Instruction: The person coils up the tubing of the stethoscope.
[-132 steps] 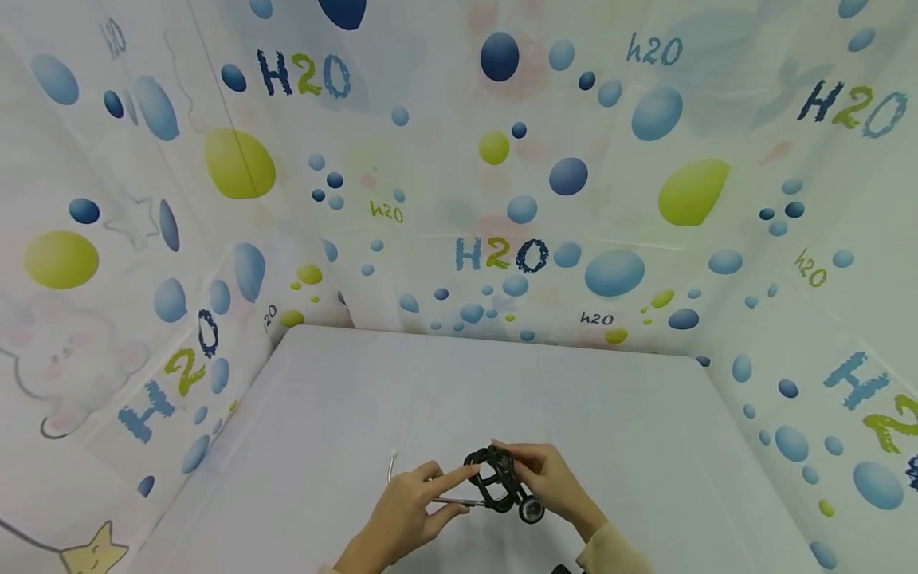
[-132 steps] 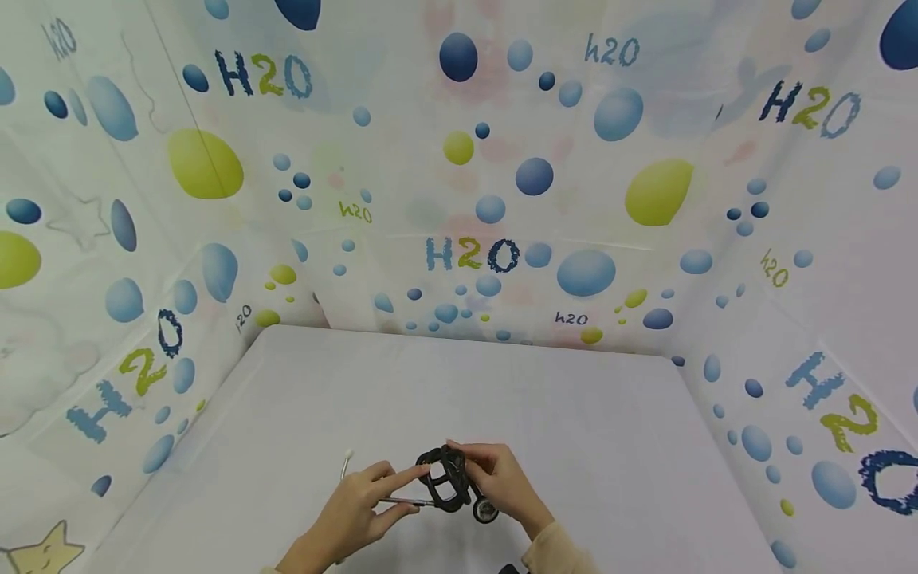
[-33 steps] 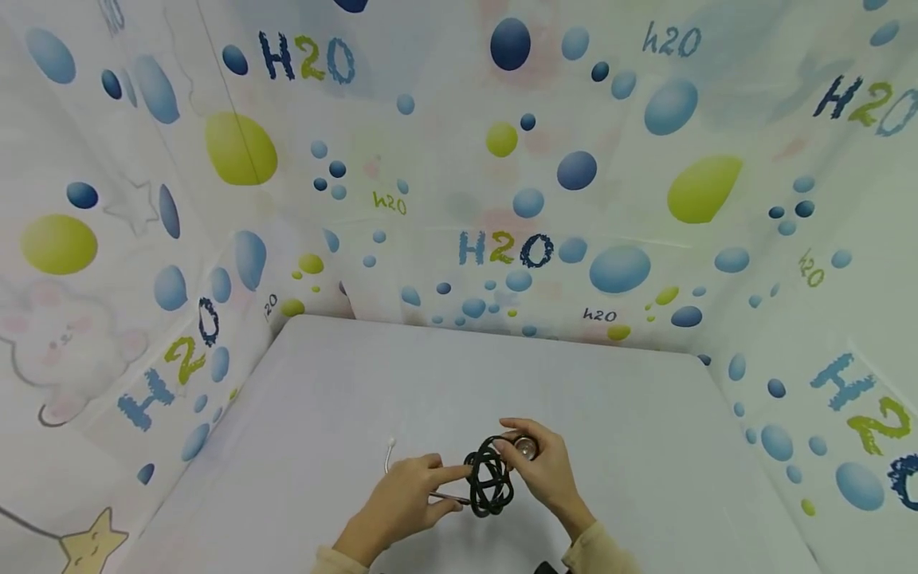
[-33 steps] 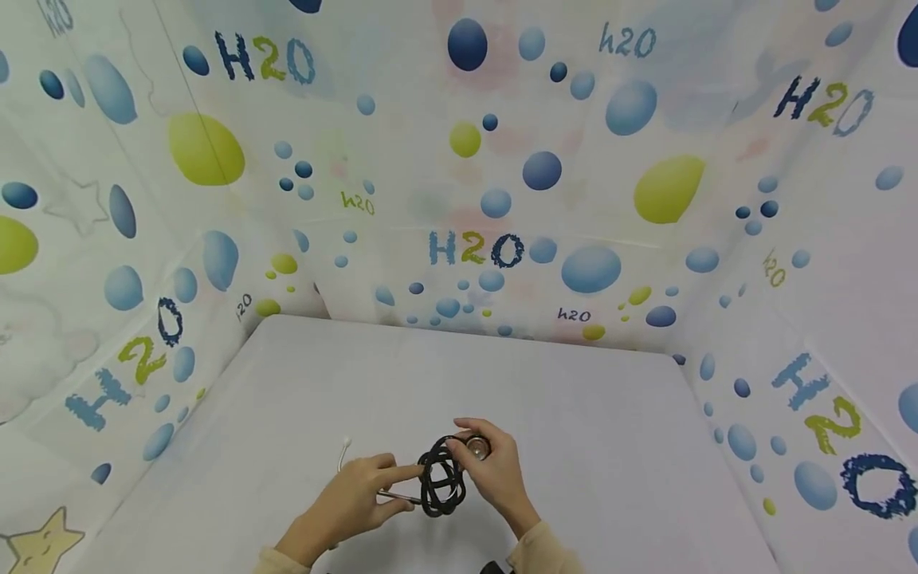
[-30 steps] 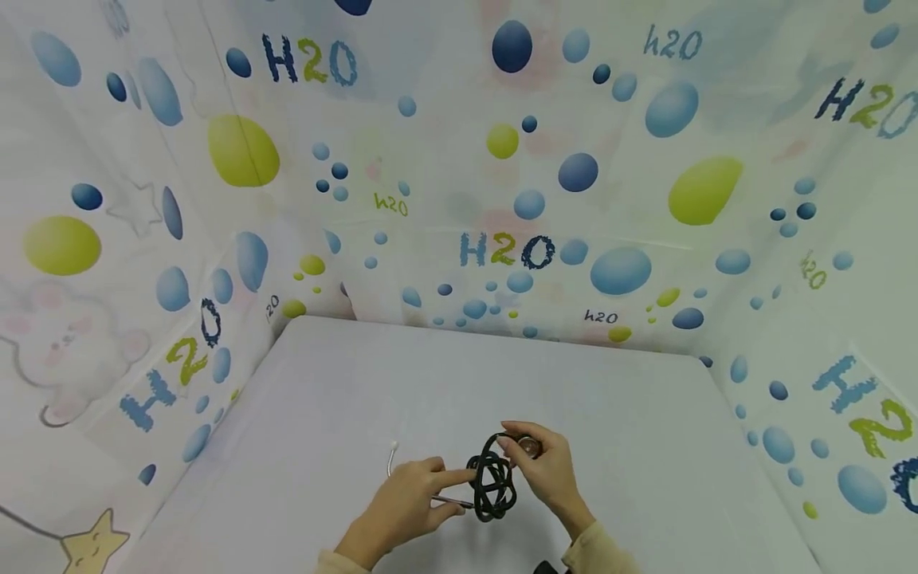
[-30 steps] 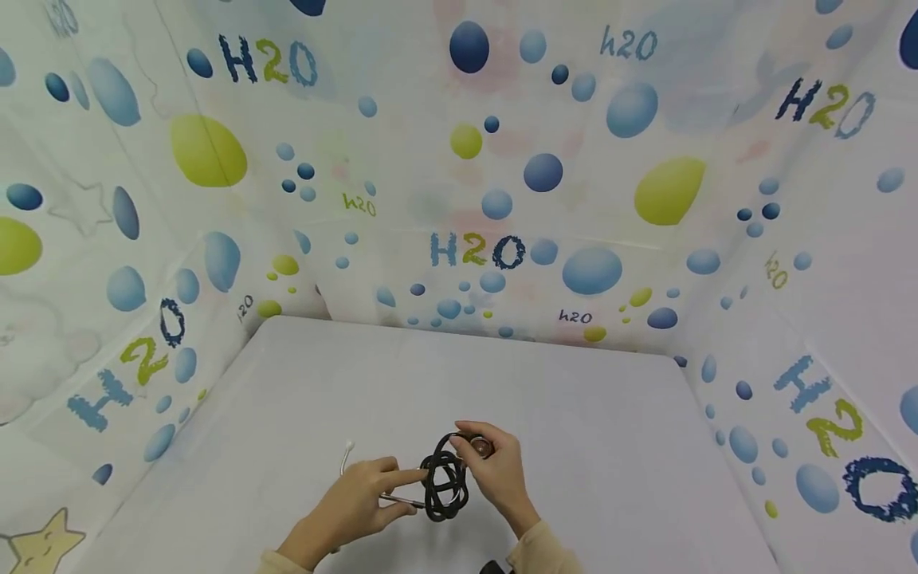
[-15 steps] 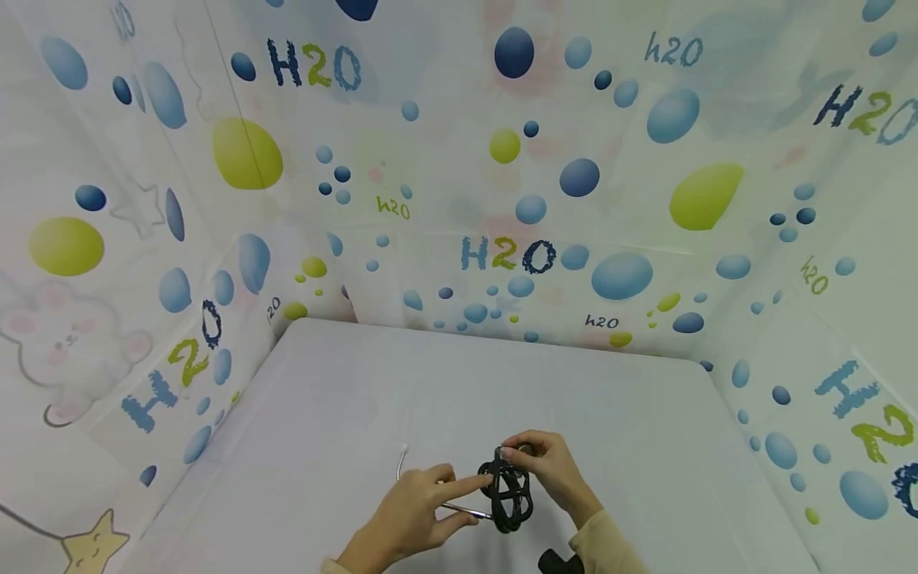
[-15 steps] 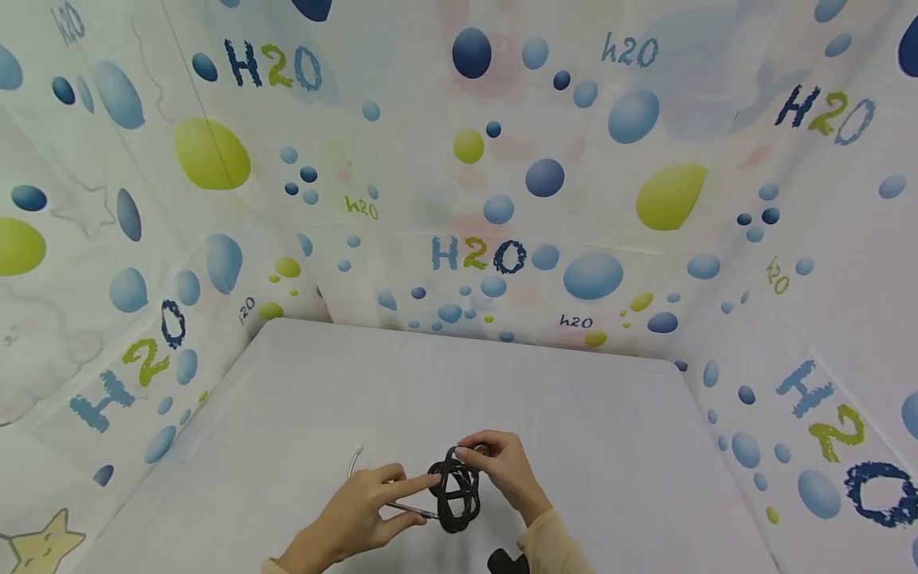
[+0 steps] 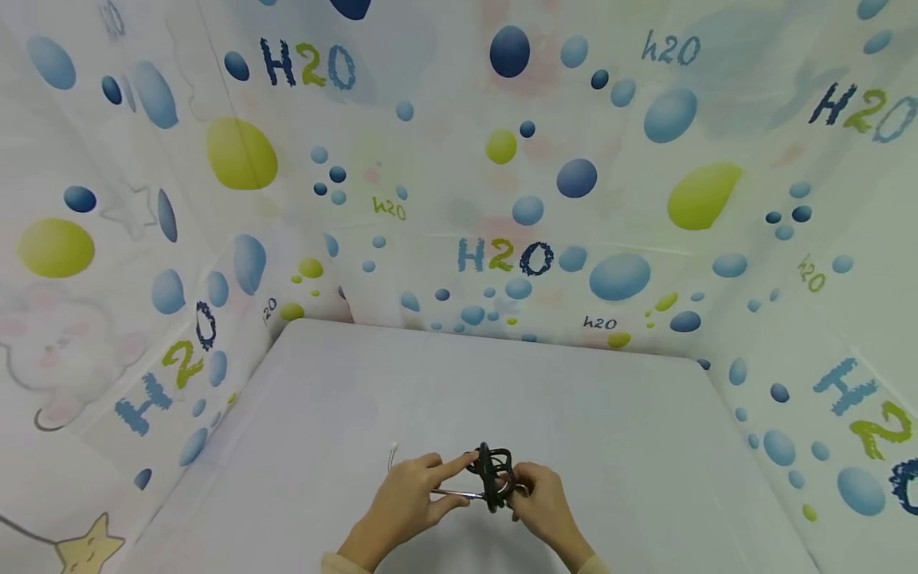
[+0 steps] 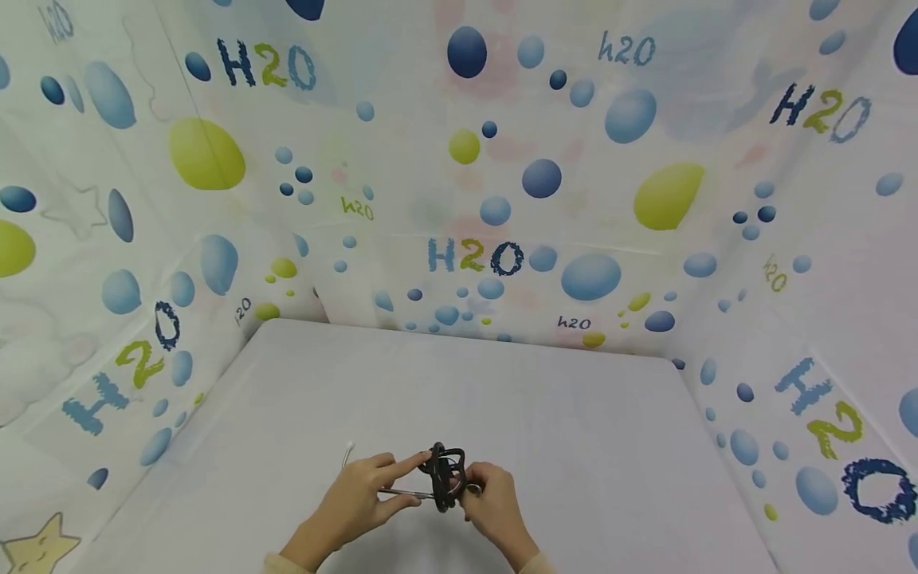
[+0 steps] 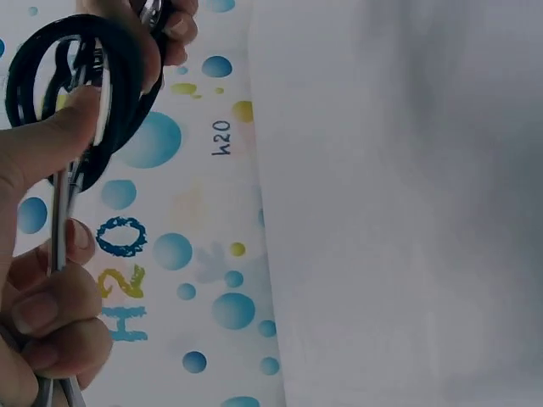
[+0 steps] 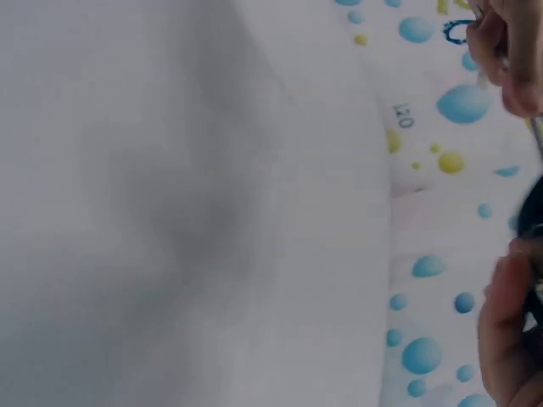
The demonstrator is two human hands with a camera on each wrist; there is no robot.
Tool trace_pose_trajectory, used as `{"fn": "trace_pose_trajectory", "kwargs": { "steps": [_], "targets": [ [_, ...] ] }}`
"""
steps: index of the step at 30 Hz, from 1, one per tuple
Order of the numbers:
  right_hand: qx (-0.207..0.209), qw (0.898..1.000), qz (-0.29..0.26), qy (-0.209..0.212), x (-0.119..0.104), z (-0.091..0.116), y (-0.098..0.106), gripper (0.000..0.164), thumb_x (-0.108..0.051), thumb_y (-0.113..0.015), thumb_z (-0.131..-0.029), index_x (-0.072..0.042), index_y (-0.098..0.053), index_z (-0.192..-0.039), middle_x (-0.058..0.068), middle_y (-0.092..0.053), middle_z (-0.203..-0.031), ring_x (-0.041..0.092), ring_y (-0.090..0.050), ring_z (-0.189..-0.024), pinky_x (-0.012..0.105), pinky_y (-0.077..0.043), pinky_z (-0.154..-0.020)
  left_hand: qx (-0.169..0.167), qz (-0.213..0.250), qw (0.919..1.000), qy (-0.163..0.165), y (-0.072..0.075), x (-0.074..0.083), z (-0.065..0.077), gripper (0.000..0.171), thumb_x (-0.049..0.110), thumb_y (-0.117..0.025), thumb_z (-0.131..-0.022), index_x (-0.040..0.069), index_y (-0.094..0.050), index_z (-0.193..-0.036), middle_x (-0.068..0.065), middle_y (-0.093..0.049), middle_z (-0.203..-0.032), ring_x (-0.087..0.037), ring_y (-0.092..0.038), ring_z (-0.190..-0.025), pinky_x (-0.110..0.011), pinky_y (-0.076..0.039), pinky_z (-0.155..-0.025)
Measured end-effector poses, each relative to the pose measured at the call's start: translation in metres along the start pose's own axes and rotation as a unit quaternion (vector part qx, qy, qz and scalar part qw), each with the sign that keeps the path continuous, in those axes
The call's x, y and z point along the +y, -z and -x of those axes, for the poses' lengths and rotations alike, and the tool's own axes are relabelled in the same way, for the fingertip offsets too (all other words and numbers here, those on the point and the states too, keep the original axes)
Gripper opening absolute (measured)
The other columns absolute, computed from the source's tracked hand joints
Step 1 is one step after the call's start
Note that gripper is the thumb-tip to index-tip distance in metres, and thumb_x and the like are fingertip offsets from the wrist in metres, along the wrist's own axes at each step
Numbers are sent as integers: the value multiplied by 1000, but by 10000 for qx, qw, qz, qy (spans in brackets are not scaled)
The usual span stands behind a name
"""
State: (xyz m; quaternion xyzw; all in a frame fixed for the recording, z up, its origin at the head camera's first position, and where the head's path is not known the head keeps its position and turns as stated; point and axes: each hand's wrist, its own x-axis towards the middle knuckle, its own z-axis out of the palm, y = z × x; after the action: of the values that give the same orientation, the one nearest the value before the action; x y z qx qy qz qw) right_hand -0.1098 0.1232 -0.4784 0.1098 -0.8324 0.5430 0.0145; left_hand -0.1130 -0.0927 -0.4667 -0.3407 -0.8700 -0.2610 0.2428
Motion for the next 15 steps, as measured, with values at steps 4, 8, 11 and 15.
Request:
{"fn": "trace_pose_trajectory", "kwargs": {
  "steps": [4, 8, 11, 15],
  "targets": [
    [589, 9950, 280, 754, -13, 9, 0, 15, 14, -64, -72, 3, -66, -80, 2, -59, -71, -1, -53, -49, 16, -45, -42, -90, -215, 9997, 32, 2, -3, -2, 52, 34, -83, -65, 20, -69, -114, 7, -50, -63, 4, -27, -52, -9, -28, -45],
    [781, 9934, 216, 808, -18, 11, 0, 18, 17, -67, -69, 2, -67, -79, 3, -59, -63, 3, -54, -45, 17, -45, -40, 114, -133, 9998, -13, 2, -6, -1, 54, 31, -84, -64, 19, -69, -114, 8, -51, -65, 4, -30, -52, -9, -29, -46],
    [235, 9990, -232, 286, -20, 10, 4, 11, 16, -63, -73, 6, -66, -78, 11, -60, -59, 8, -57, -43, 23, -49, -43, 291, 148, 9995, 38, -2, -8, 1, 57, 29, -85, -64, 20, -67, -118, 9, -51, -66, 6, -36, -53, -7, -31, -48],
    [-332, 9930, -964, -594, -22, 12, 11, 7, 11, -59, -79, 13, -63, -84, 18, -64, -66, 11, -61, -49, 30, -53, -50, 404, 483, 9978, 199, -7, -7, 3, 59, 30, -83, -66, 22, -65, -121, 10, -50, -65, 5, -42, -54, -7, -32, -49]
  ]
}}
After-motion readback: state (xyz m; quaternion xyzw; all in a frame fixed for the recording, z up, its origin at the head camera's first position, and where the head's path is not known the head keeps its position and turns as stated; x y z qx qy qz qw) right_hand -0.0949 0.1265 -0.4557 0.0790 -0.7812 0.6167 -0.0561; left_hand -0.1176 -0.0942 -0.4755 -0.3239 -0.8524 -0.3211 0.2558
